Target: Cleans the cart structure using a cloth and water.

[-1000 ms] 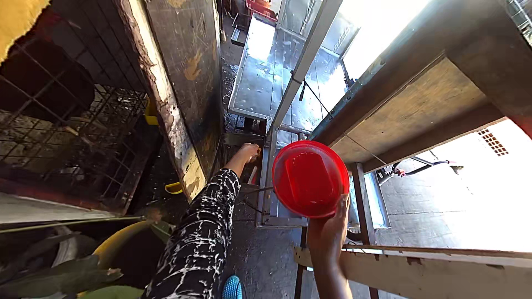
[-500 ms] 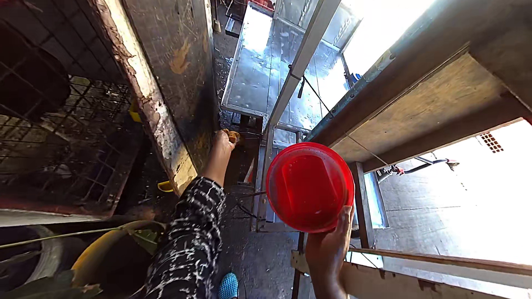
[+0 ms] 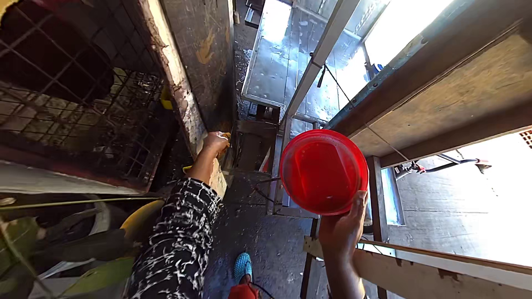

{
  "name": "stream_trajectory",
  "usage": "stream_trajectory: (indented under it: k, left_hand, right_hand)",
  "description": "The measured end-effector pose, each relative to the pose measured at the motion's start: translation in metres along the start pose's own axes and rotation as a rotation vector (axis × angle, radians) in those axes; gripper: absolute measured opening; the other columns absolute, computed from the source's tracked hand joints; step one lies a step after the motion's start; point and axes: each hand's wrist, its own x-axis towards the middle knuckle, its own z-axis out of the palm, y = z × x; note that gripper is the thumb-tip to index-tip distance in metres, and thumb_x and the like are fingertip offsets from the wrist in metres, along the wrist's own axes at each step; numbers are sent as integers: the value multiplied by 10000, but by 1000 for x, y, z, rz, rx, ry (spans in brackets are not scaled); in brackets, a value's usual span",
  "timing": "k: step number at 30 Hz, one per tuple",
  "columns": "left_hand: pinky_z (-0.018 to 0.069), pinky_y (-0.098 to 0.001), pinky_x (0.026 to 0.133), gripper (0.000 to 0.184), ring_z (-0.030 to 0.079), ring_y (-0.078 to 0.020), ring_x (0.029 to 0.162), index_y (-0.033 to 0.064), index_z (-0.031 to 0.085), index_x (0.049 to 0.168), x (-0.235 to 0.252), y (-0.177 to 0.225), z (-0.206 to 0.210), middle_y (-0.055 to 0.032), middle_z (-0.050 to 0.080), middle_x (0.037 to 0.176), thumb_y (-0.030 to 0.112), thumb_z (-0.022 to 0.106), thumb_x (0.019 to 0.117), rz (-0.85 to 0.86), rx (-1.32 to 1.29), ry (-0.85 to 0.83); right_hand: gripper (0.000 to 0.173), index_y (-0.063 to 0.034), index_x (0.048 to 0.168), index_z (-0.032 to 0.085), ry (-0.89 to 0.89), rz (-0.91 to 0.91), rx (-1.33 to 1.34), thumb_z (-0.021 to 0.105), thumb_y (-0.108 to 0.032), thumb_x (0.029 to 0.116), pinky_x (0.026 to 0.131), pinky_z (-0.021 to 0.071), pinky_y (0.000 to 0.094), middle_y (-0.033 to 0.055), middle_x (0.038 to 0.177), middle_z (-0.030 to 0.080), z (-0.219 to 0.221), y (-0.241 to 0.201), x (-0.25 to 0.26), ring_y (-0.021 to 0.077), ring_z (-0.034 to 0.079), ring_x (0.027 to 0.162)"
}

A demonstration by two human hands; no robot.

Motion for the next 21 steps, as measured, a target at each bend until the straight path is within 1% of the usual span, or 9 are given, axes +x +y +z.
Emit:
stream_trajectory:
  k: [4, 6, 8, 10, 13, 15, 17, 19, 21]
  left_hand:
    - [443, -743, 943, 238, 635, -532, 1098, -58, 695, 1142, -47, -32, -6, -337, 677, 1115, 88, 641, 962, 109, 243, 29]
    - [444, -742, 933, 218, 643, -529, 1086, -60, 694, 1124, -67, -23, -11, -332, 683, 1100, 86, 633, 974, 166, 312, 37]
    - [448, -749, 935, 234, 647, -528, 1093, -39, 705, 1135, -76, -1, -12, -314, 693, 1114, 120, 646, 974, 288, 298, 83]
    - [449, -721, 969, 260, 646, -505, 1121, -44, 688, 1179, -65, 24, -1, -296, 691, 1154, 102, 656, 966, 438, 244, 62]
    - [424, -682, 1050, 316, 615, -490, 1208, -56, 658, 1258, -16, 47, 32, -297, 666, 1243, 40, 647, 957, 540, 317, -101]
    - [418, -667, 1070, 308, 586, -507, 1231, -76, 660, 1230, 15, 41, 58, -326, 643, 1250, 35, 662, 943, 511, 467, -187]
    - [426, -668, 1056, 290, 574, -511, 1237, -75, 680, 1184, 15, 38, 70, -336, 631, 1252, 47, 698, 922, 428, 634, -290]
    - [467, -658, 1006, 256, 604, -489, 1192, -58, 704, 1104, 2, 37, 76, -308, 656, 1198, 78, 738, 889, 351, 846, -444]
    - [504, -638, 926, 238, 651, -433, 1100, -12, 732, 1013, -1, 32, 75, -251, 694, 1096, 197, 749, 899, 268, 1050, -602]
  right_hand:
    - [549, -119, 1603, 188, -14, 9, 15, 295, -300, 1096, 1074, 483, 347, 91, 1469, 461, -2, 0, 0, 147, 527, 1309]
    - [546, -121, 1599, 197, -6, 19, 27, 303, -302, 1094, 1061, 495, 351, 94, 1455, 472, -3, 1, 1, 148, 536, 1299]
    - [541, -123, 1598, 202, -4, 27, 26, 299, -299, 1095, 1056, 500, 349, 97, 1446, 480, -2, 1, 0, 146, 543, 1292]
    - [537, -118, 1597, 200, 0, 22, 19, 297, -290, 1097, 1061, 493, 341, 93, 1449, 476, -3, 1, 0, 141, 541, 1293]
    - [537, -114, 1597, 190, 17, -2, 14, 293, -279, 1096, 1065, 486, 319, 87, 1451, 469, -4, 2, 1, 127, 534, 1295]
    - [534, -117, 1594, 195, 40, 0, 19, 295, -281, 1095, 1056, 493, 321, 87, 1442, 477, -5, 3, 1, 127, 542, 1287]
    - [534, -118, 1594, 191, 51, 6, 23, 292, -285, 1096, 1062, 491, 321, 85, 1442, 476, -6, 4, 2, 127, 539, 1291]
    - [536, -124, 1593, 188, 59, 19, 30, 294, -292, 1094, 1065, 488, 326, 85, 1441, 475, -6, 3, 2, 131, 538, 1293]
    - [540, -120, 1591, 179, 47, 20, 38, 294, -290, 1092, 1074, 480, 324, 84, 1447, 466, -5, 3, 1, 126, 527, 1303]
